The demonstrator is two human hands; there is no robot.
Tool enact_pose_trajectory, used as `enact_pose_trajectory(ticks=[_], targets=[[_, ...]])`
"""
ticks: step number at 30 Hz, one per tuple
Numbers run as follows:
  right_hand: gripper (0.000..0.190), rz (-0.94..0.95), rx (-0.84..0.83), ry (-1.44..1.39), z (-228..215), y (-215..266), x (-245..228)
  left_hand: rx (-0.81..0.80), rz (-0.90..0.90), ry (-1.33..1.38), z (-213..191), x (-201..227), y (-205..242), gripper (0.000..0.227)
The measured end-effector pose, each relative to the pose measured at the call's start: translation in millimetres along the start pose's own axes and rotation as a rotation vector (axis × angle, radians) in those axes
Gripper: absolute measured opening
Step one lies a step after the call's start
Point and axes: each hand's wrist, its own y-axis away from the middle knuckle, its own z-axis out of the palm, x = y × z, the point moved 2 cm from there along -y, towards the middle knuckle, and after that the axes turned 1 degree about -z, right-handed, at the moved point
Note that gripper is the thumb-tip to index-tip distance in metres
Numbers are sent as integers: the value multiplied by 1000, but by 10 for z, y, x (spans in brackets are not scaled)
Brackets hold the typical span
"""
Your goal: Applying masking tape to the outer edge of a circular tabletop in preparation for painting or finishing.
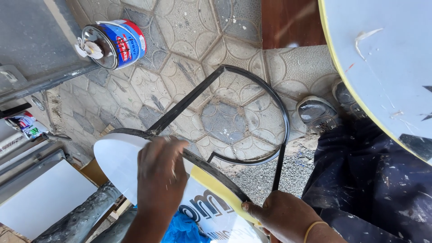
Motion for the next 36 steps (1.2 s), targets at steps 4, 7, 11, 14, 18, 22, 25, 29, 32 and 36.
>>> enact_pose_trajectory(ticks=[4, 7, 11, 14, 18, 22, 25, 29, 32, 36], targets=[[74, -8, 20, 0, 24, -61, 33, -88, 466, 174, -33, 156, 247, 37], [77, -5, 15, -8, 7, -32, 24, -193, 591, 206, -69, 207, 359, 22], [69, 71, -61, -296, -6, 28, 46, -210, 541, 110, -65, 46, 481, 34], [63, 85, -114, -650, 100, -36, 174, -157, 505, 72, 8, 68, 651, 40], [70, 65, -123, -575, 63, 22, 100, -87, 680, 128, 210, 288, 751, 30], [68, 70, 10, -623, 107, 73, 57, -169, 656, 281, 362, 207, 772, 24], [66, 77, 12, -526, 102, 118, 32, -40, 655, 171, 527, 129, 845, 31], [60, 101, 89, -471, 145, 166, 58, 91, 664, 137, 677, 88, 920, 37], [55, 32, 104, -601, 234, 130, 232, 138, 663, 139, 750, 48, 915, 36], [25, -199, 195, -711, 351, 216, 571, 210, 692, 132, 790, 44, 923, 42]])
